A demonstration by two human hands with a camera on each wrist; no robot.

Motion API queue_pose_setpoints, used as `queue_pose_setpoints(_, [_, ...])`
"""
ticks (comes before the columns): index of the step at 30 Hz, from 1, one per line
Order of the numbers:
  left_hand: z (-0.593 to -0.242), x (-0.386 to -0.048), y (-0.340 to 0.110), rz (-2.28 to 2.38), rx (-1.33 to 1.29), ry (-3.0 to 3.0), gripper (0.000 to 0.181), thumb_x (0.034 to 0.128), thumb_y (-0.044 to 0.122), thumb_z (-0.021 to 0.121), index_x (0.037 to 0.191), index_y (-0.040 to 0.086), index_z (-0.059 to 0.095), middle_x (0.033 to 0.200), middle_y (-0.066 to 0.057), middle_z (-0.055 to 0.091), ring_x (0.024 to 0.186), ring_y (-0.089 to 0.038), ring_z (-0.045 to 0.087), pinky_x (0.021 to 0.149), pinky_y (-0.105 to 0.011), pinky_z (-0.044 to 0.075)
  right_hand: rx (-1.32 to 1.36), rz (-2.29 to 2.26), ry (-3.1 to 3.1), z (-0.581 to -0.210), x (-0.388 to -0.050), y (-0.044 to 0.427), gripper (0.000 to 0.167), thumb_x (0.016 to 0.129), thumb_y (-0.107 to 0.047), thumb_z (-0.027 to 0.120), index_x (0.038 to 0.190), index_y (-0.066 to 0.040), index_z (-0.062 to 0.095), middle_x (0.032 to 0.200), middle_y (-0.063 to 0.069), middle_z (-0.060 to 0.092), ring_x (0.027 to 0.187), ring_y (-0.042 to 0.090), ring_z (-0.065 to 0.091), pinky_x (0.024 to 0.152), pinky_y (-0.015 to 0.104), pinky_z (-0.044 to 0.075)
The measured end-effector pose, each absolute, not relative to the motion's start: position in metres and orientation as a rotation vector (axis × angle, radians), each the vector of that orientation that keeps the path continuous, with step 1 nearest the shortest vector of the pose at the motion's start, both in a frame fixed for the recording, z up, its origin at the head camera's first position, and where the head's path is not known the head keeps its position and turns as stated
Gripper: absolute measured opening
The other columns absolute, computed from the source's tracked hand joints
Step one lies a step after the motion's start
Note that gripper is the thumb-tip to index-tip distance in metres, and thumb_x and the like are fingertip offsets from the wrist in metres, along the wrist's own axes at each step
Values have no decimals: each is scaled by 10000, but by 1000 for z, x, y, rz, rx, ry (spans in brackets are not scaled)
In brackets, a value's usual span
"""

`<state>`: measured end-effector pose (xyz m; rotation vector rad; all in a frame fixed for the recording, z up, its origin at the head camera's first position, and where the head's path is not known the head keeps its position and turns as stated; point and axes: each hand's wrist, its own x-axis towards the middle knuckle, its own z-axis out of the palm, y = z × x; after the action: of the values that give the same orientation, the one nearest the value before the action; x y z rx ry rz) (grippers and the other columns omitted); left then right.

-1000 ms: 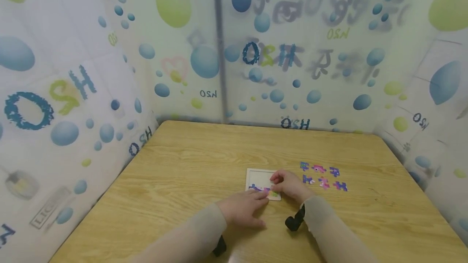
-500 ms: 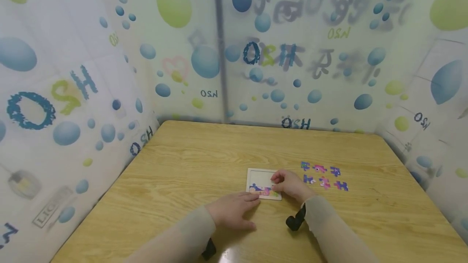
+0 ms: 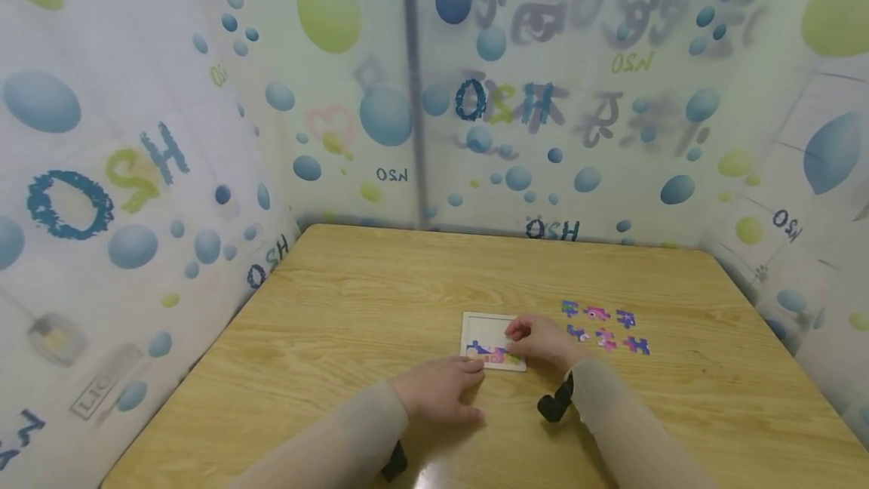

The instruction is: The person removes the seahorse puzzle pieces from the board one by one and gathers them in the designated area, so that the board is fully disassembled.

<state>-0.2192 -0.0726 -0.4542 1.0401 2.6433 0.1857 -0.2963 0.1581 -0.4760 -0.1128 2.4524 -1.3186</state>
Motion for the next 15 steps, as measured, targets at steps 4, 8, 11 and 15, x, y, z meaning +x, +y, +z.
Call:
queue_pose_setpoints(4, [-455,-220,-72,190,1038,2641,713,904,590,527,1435,120,459,1533,15,336,1402,-180,314,1137,-305,261,-102,-1280,2474,-470,-296,153,116,891,-171,691,978,-99,668,963,34,624,913,224,519,856,391,429])
queue_pose_setpoints(8, [-454,-220,-73,193,1051,2639,711,908,584,522,1434,110,461,1531,4,339,1402,-185,315,1135,-304,267,-153,-1301,2477,-467,-293,136,110,892,-175,689,972,-100,685,944,26,637,887,212,534,842,372,451])
queue_pose_setpoints(11, [-453,-219,-73,201,1057,2637,712,909,582,524,1433,103,463,1533,-3,336,1404,-183,312,1134,-301,267,-159,-1391,2398,-466,-289,122,142,889,-147,692,1008,-71,681,944,51,630,841,211,553,782,335,496])
queue_pose_setpoints(15, [-454,-220,-74,196,1077,2642,719,909,586,518,1430,93,465,1535,-14,330,1406,-179,307,1135,-291,262,-160,-1435,2373,-469,-286,109,168,881,-113,695,1028,-40,660,931,75,613,780,195,576,686,275,537])
